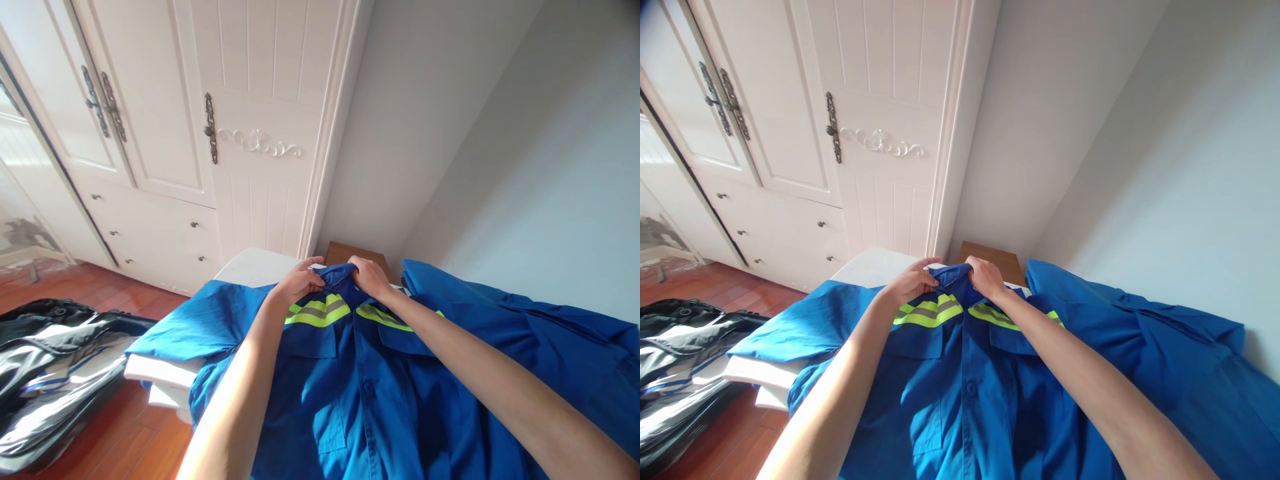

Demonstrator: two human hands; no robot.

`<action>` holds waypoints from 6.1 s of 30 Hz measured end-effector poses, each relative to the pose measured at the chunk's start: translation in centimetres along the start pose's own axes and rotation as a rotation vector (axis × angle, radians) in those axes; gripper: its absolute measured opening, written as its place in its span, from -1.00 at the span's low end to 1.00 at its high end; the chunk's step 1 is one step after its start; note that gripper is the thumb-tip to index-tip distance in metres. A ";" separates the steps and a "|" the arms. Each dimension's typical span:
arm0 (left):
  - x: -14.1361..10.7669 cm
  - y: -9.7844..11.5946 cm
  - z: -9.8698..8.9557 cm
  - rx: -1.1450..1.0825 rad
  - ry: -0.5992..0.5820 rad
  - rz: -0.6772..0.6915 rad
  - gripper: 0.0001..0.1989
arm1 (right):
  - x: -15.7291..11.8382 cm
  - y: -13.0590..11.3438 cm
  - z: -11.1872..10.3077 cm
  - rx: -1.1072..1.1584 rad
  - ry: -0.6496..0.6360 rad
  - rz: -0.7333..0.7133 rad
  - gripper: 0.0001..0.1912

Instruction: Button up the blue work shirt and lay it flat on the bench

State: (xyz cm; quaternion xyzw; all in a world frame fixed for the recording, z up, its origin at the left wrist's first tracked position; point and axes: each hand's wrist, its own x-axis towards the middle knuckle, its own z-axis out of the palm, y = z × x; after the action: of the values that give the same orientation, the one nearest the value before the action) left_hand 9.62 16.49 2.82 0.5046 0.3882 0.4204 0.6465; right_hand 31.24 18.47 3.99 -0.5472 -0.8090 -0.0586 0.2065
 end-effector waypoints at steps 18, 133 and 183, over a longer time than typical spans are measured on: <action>0.9 -1.0 0.2 0.906 0.367 0.435 -0.82 | 1.0 0.4 -0.2 0.184 0.125 0.058 -0.62; 1.2 -2.3 -0.4 0.964 0.275 0.267 -0.54 | -9.2 8.4 -1.5 0.194 -0.068 0.053 -0.47; 2.7 -3.3 -1.1 0.835 0.691 0.370 -0.41 | -9.2 8.5 -1.8 0.299 0.380 0.037 -0.61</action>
State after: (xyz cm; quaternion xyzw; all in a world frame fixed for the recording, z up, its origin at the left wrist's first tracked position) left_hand 10.04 18.93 -0.87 0.6100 0.6154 0.4781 0.1434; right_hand 42.40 13.35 0.84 -0.5044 -0.7451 -0.0362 0.4348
